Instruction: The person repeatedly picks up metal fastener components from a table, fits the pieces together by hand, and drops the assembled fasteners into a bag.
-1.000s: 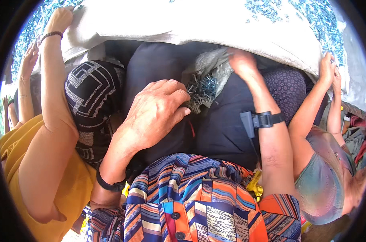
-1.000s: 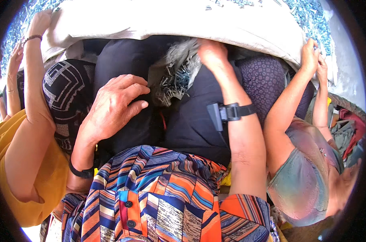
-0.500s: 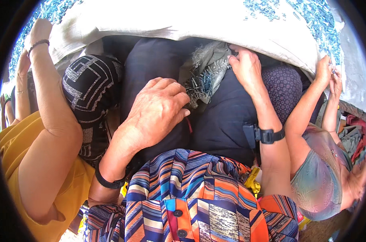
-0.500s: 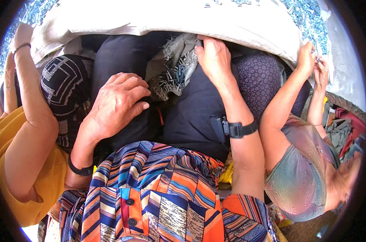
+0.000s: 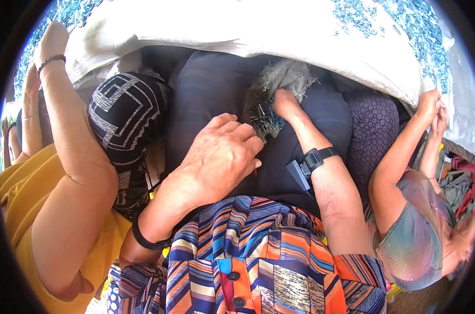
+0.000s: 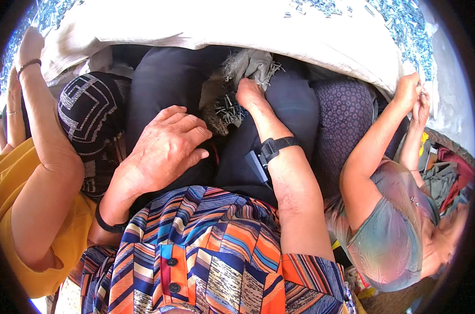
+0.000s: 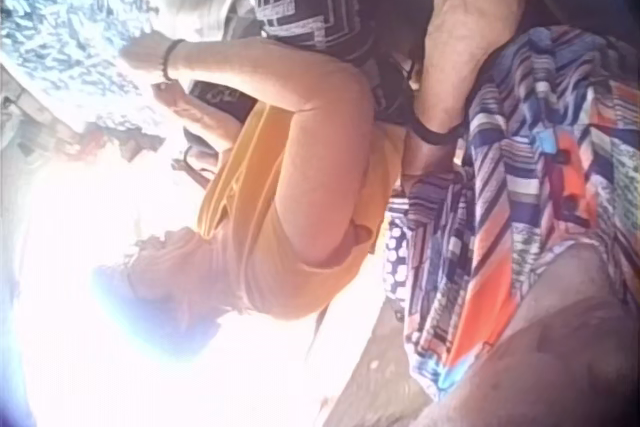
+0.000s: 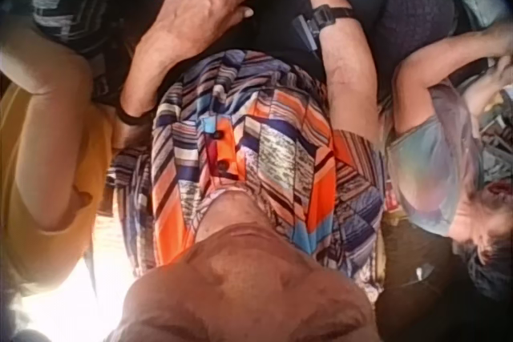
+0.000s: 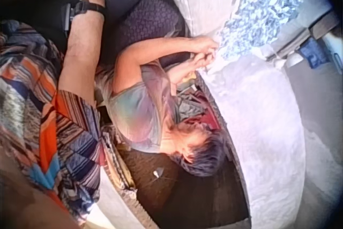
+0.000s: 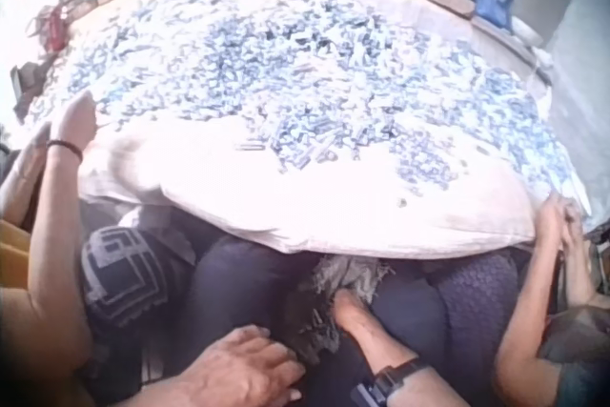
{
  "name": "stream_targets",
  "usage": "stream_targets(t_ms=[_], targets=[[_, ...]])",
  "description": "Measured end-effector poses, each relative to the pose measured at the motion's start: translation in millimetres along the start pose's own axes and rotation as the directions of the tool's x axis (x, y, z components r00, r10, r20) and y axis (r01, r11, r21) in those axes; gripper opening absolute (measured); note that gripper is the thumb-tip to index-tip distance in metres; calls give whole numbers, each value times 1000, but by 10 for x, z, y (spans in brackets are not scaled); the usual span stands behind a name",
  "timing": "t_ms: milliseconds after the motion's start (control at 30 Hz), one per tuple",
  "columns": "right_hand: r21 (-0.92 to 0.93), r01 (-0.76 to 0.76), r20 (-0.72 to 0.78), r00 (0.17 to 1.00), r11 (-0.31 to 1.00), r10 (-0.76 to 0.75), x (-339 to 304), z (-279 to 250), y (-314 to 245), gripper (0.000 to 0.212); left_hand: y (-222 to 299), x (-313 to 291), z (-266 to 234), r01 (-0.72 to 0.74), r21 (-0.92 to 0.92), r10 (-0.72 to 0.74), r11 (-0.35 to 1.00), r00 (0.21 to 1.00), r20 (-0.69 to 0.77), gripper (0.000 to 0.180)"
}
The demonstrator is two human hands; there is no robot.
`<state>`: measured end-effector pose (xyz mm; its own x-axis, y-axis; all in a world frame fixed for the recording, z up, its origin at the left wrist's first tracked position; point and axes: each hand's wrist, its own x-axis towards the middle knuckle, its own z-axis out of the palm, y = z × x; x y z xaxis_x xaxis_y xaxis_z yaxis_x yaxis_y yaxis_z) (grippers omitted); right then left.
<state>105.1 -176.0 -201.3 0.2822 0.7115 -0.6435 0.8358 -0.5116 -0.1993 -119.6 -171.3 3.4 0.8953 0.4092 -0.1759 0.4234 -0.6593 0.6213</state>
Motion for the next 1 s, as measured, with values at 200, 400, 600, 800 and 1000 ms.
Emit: stream_targets(t_ms=[200, 400, 600, 800, 1000], targets=[[12, -97, 14, 995, 995, 96, 37, 154, -55, 30, -28, -9, -11, -36, -15, 35, 999, 999, -41, 25], [143, -27, 29, 999, 989, 23, 34, 170, -17, 43, -45, 52, 1, -26, -17, 25, 1000, 998, -53, 25], [438, 1, 37, 999, 899, -19, -152, -44, -190, 40, -61, 216, 5, 22, -13, -23, 1000, 998, -55, 24], [935, -169, 130, 981, 311, 145, 48, 78, -162, 57, 54, 198, 55, 6, 51, -5, 999, 1000, -20, 26], [977, -96, 70, 988, 191, 138, 26, -126, -240, 37, 94, 194, 98, 40, 72, -38, 997, 999, -27, 28]])
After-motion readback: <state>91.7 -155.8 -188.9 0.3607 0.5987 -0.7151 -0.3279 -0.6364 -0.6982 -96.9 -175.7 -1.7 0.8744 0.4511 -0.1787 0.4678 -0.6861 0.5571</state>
